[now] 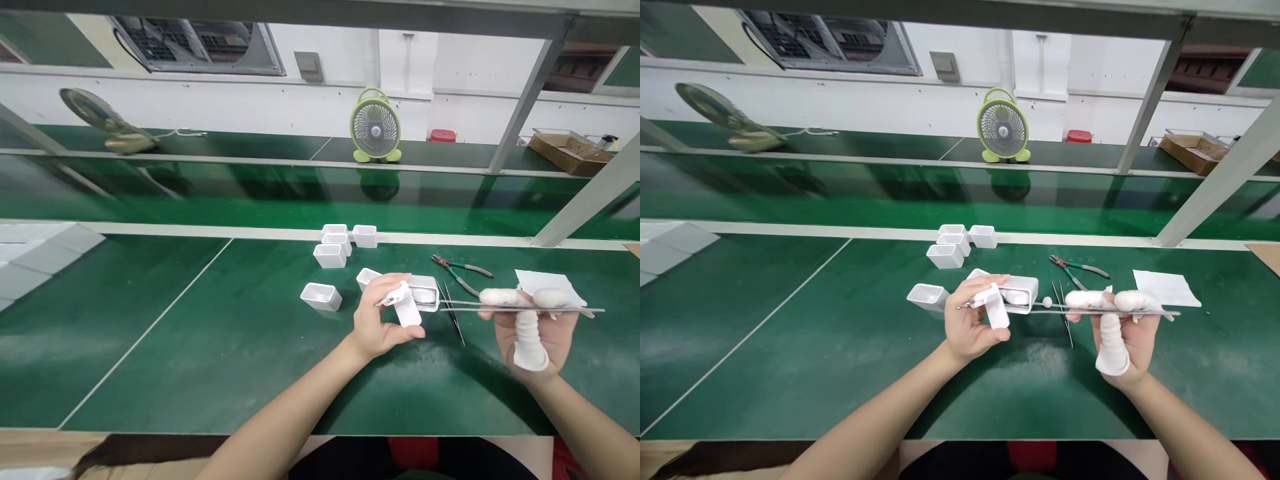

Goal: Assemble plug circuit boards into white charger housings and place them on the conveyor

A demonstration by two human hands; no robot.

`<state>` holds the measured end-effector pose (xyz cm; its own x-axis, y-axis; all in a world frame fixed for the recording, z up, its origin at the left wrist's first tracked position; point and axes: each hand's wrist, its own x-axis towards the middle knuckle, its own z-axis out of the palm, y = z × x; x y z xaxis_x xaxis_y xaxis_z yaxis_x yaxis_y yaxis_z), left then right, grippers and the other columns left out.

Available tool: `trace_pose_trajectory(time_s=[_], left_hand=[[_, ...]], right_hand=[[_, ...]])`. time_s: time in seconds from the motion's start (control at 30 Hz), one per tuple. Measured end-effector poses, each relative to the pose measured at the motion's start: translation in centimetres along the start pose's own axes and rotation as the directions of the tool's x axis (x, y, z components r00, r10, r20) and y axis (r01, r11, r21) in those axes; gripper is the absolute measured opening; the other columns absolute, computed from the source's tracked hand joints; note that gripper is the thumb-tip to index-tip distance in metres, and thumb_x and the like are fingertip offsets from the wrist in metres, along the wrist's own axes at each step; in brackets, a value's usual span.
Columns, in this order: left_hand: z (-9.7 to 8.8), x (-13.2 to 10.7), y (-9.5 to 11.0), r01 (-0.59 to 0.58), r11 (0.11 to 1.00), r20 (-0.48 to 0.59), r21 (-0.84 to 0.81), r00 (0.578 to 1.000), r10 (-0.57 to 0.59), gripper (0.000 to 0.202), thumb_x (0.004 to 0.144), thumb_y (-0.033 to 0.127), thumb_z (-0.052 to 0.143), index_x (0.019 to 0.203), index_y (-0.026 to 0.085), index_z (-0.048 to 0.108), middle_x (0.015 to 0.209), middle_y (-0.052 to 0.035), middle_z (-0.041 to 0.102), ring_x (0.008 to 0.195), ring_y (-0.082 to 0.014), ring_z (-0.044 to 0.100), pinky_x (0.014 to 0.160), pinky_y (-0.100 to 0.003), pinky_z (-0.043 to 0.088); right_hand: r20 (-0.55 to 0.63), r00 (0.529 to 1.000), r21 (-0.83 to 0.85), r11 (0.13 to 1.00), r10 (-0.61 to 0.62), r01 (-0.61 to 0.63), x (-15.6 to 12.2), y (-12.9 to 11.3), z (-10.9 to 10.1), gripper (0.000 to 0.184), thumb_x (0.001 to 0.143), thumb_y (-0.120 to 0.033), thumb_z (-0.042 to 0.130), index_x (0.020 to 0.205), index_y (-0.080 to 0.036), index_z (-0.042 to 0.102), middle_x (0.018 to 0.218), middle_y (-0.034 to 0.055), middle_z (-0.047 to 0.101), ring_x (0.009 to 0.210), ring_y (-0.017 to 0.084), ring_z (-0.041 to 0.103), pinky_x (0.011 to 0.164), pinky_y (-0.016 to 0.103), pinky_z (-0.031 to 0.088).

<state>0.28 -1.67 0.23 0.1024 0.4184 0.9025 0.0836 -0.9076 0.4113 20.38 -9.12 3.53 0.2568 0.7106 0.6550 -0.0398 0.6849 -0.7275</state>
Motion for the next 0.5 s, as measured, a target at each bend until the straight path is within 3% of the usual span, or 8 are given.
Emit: trace_pose_trajectory(time_s=[0.1, 0.3, 0.43, 0.5], left_hand=[[0.1, -0.2, 0.0, -0.004, 1.0, 0.027, -0.026, 1.0, 0.004, 0.061, 0.077, 0.057, 0.068, 0.122, 0.021, 0.048, 0.103, -0.0082, 0.064, 0.099, -0.0246, 0.068, 0.084, -0.041, 0.056], [0.1, -0.3, 0.1, 0.002, 0.999, 0.035, -0.044, 0.999, 0.0, 0.062, 0.076, 0.058, 0.068, 0.122, 0.022, 0.049, 0.103, -0.0086, 0.064, 0.099, -0.026, 0.068, 0.082, -0.042, 0.056], [0.0, -0.1, 0.3, 0.006, 1.0, 0.045, -0.018, 0.999, -0.005, 0.061, 0.077, 0.062, 0.064, 0.12, 0.023, 0.049, 0.101, -0.0074, 0.064, 0.097, -0.0256, 0.069, 0.08, -0.041, 0.057], [0.0, -0.1, 0.3, 0.004, 1.0, 0.051, -0.022, 0.999, -0.003, 0.061, 0.077, 0.062, 0.064, 0.121, 0.023, 0.048, 0.101, -0.0073, 0.064, 0.097, -0.0256, 0.07, 0.08, -0.04, 0.057]], right_hand=[[0.126, 0.992, 0.004, 1.0, -0.02, 0.019, -0.8, -0.1, -0.2, 0.017, 0.096, -0.02, 0.054, 0.106, -0.031, 0.045, 0.098, 0.0012, 0.075, 0.082, 0.022, 0.074, 0.058, 0.035, 0.062], [0.153, 0.98, -0.103, 0.985, -0.126, 0.142, -1.6, 0.6, -0.9, 0.02, 0.094, -0.022, 0.056, 0.106, -0.036, 0.05, 0.091, 0.0011, 0.076, 0.081, 0.025, 0.074, 0.063, 0.043, 0.063], [0.156, 0.987, -0.246, 0.967, -0.027, 0.065, -2.2, 1.4, -2.1, 0.005, 0.091, -0.033, 0.06, 0.096, -0.033, 0.057, 0.087, 0.0046, 0.075, 0.086, 0.03, 0.073, 0.067, 0.048, 0.063], [0.151, 0.989, -0.275, 0.961, 0.005, 0.037, -2.5, 1.9, -2.8, 0.008, 0.089, -0.038, 0.061, 0.091, -0.031, 0.06, 0.087, 0.0065, 0.075, 0.091, 0.032, 0.071, 0.069, 0.051, 0.062]])
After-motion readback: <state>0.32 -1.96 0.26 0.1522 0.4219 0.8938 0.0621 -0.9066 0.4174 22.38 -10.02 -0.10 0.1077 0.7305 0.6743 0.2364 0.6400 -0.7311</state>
